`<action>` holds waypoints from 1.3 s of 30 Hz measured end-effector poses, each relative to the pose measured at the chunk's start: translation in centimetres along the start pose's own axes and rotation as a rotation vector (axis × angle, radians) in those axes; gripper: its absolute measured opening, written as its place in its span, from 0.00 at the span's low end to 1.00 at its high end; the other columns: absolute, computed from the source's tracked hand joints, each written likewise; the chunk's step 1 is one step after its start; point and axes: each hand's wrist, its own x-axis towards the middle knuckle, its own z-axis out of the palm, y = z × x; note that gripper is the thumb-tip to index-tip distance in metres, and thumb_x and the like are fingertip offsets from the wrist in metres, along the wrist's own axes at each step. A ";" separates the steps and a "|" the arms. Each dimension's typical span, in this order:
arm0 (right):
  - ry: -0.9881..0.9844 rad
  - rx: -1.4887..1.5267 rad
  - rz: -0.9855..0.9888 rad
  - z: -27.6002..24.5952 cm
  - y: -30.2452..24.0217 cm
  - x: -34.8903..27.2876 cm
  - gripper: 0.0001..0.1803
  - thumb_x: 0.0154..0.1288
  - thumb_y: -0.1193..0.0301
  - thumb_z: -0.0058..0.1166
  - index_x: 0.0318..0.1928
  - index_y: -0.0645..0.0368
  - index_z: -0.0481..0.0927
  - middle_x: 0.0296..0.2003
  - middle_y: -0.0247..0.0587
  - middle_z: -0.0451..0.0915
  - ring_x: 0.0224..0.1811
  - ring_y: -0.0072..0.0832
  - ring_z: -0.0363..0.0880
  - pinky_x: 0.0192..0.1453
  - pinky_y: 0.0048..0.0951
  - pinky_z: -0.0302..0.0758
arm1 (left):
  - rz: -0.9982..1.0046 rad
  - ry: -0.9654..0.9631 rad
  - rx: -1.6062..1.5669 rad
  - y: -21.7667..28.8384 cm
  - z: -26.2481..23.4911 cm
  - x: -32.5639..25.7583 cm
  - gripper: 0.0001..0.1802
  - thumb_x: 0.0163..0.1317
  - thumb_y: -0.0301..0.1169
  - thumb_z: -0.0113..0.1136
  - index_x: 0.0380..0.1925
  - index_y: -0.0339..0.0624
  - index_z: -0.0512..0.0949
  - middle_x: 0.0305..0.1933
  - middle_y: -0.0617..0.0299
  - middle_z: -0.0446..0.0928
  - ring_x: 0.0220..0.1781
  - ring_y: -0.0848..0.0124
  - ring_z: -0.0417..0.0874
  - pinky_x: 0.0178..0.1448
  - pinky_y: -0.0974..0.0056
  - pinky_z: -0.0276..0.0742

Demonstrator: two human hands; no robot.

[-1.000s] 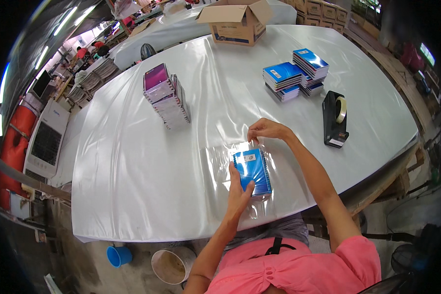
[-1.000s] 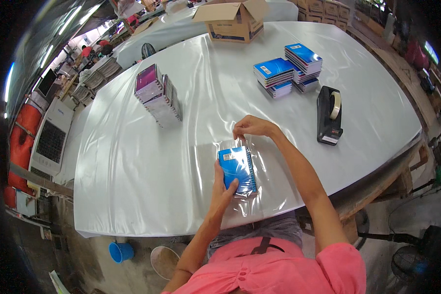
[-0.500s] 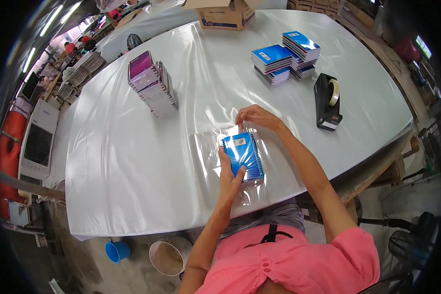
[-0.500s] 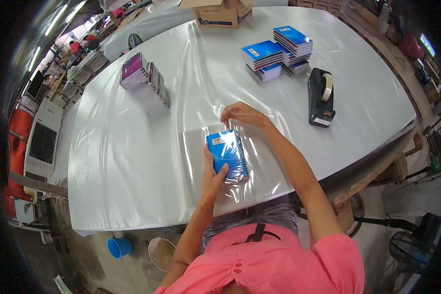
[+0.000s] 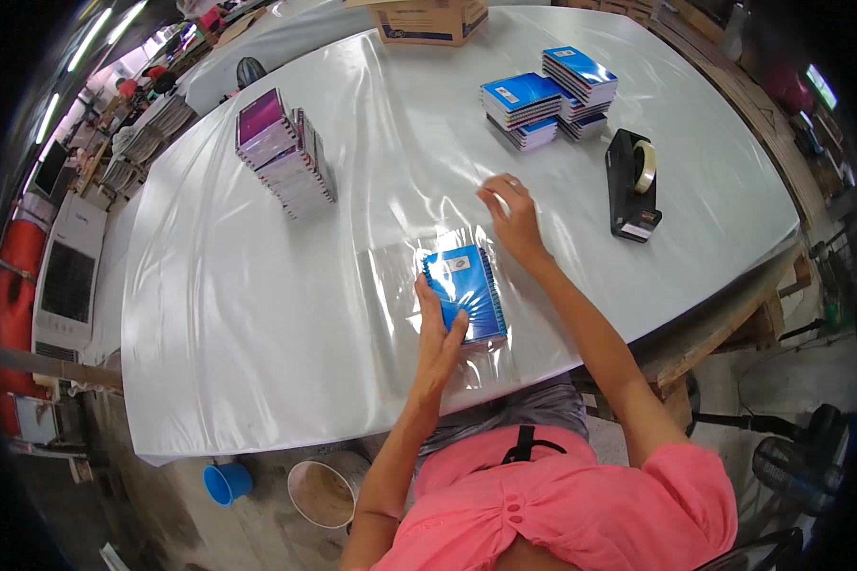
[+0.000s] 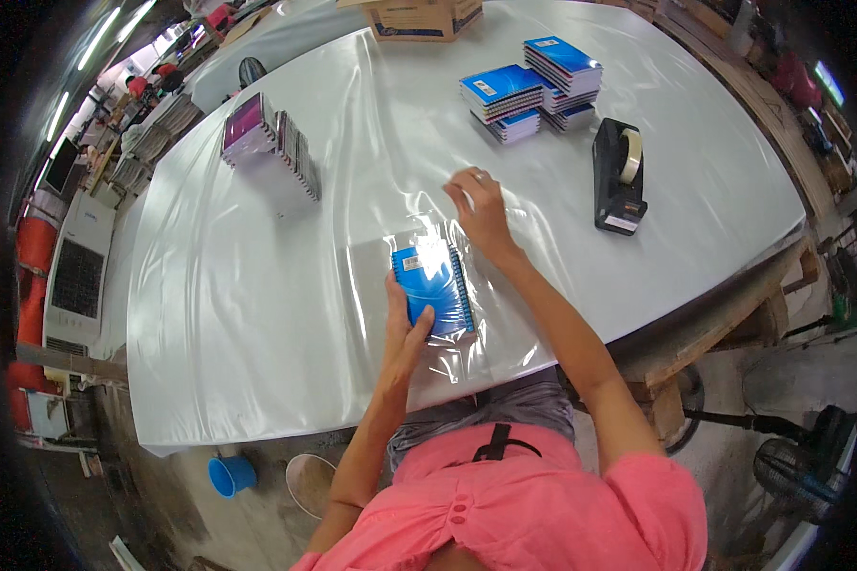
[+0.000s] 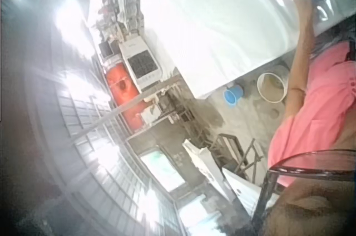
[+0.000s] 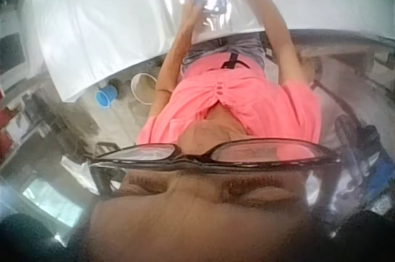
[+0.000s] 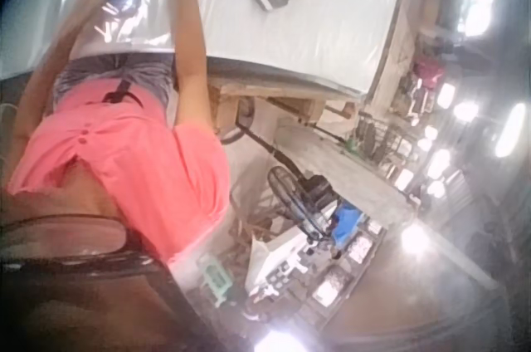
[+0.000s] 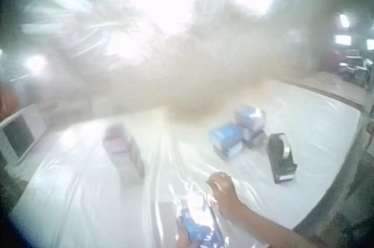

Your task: The person places stacks of notepads into clear plastic bags and secures them with tape.

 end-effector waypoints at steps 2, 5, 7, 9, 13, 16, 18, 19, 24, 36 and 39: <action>-0.138 0.075 0.069 -2.2 -2.9 -2.5 0.07 0.59 0.80 0.57 0.39 0.61 0.80 0.37 0.45 0.80 0.44 0.43 0.78 0.48 0.39 0.73 | -0.017 0.019 0.003 -0.1 0.0 -0.2 0.46 0.63 0.30 0.52 0.73 0.29 0.37 0.78 0.39 0.35 0.80 0.51 0.37 0.79 0.58 0.36; -0.377 0.084 -0.030 -5.5 -6.6 -6.8 0.08 0.57 0.81 0.57 0.39 0.62 0.80 0.37 0.46 0.79 0.44 0.44 0.78 0.50 0.42 0.74 | 0.007 -0.008 -0.031 -0.8 0.4 -0.2 0.46 0.64 0.31 0.53 0.73 0.29 0.36 0.78 0.39 0.33 0.81 0.52 0.33 0.79 0.59 0.33; -0.503 0.192 0.167 -6.5 -9.0 -8.3 0.09 0.55 0.80 0.58 0.39 0.63 0.80 0.39 0.46 0.79 0.45 0.45 0.77 0.51 0.42 0.74 | 0.015 -0.004 -0.032 -0.7 0.3 -0.1 0.46 0.65 0.31 0.53 0.73 0.29 0.36 0.79 0.40 0.32 0.81 0.52 0.33 0.79 0.58 0.33; -0.493 0.149 0.104 -6.5 -10.1 -9.1 0.09 0.55 0.79 0.59 0.38 0.63 0.80 0.39 0.45 0.79 0.45 0.44 0.77 0.51 0.42 0.74 | 0.026 -0.006 0.007 -0.6 0.3 -0.2 0.44 0.65 0.31 0.52 0.73 0.30 0.37 0.79 0.41 0.33 0.81 0.53 0.33 0.79 0.58 0.33; -0.512 0.026 -0.001 -6.3 -10.9 -9.4 0.09 0.54 0.77 0.61 0.37 0.62 0.80 0.39 0.42 0.78 0.45 0.42 0.76 0.51 0.39 0.73 | -0.075 -0.090 -0.113 -1.0 -2.1 -0.8 0.44 0.67 0.36 0.54 0.73 0.31 0.41 0.79 0.42 0.36 0.80 0.50 0.35 0.79 0.54 0.38; -0.526 -0.059 -0.018 -6.2 -10.6 -9.8 0.07 0.55 0.76 0.60 0.36 0.60 0.80 0.40 0.41 0.78 0.46 0.40 0.76 0.51 0.37 0.73 | 0.028 0.017 0.749 0.5 -6.1 -3.0 0.45 0.67 0.43 0.56 0.73 0.34 0.44 0.78 0.42 0.38 0.79 0.43 0.38 0.76 0.40 0.42; -0.501 -0.099 -0.088 -6.1 -10.6 -9.9 0.09 0.53 0.79 0.61 0.37 0.63 0.80 0.38 0.40 0.78 0.43 0.40 0.75 0.50 0.37 0.73 | -0.019 -0.095 0.943 1.2 -9.0 -4.8 0.44 0.66 0.46 0.57 0.73 0.35 0.47 0.78 0.43 0.39 0.79 0.40 0.39 0.73 0.34 0.44; -0.499 -0.093 -0.089 -6.0 -10.7 -9.9 0.09 0.53 0.79 0.61 0.37 0.63 0.80 0.38 0.40 0.78 0.43 0.40 0.75 0.50 0.37 0.73 | -0.068 -0.206 1.132 1.3 -9.8 -5.5 0.44 0.65 0.48 0.57 0.72 0.37 0.50 0.78 0.44 0.40 0.78 0.38 0.40 0.70 0.29 0.46; -0.575 -0.159 -0.128 -6.0 -11.3 -9.4 0.07 0.53 0.78 0.59 0.34 0.62 0.78 0.38 0.40 0.76 0.44 0.38 0.74 0.51 0.36 0.73 | -0.009 -0.160 1.215 -0.4 -8.9 -7.2 0.35 0.67 0.45 0.55 0.70 0.46 0.60 0.79 0.48 0.42 0.78 0.40 0.41 0.69 0.27 0.47; -0.606 -0.036 0.067 -5.2 -12.5 -9.3 0.07 0.57 0.77 0.54 0.36 0.66 0.77 0.42 0.49 0.76 0.49 0.47 0.75 0.52 0.39 0.75 | -0.001 0.333 -0.044 2.4 -5.0 -7.0 0.41 0.62 0.10 0.45 0.74 0.45 0.49 0.79 0.50 0.42 0.71 0.53 0.66 0.65 0.60 0.72; -0.609 0.144 0.268 -4.5 -12.1 -8.4 0.05 0.62 0.76 0.55 0.36 0.67 0.77 0.38 0.48 0.76 0.41 0.45 0.77 0.45 0.37 0.74 | -0.050 0.321 -0.424 4.6 -2.5 -6.0 0.44 0.62 0.10 0.45 0.75 0.46 0.41 0.80 0.52 0.35 0.73 0.58 0.62 0.66 0.65 0.71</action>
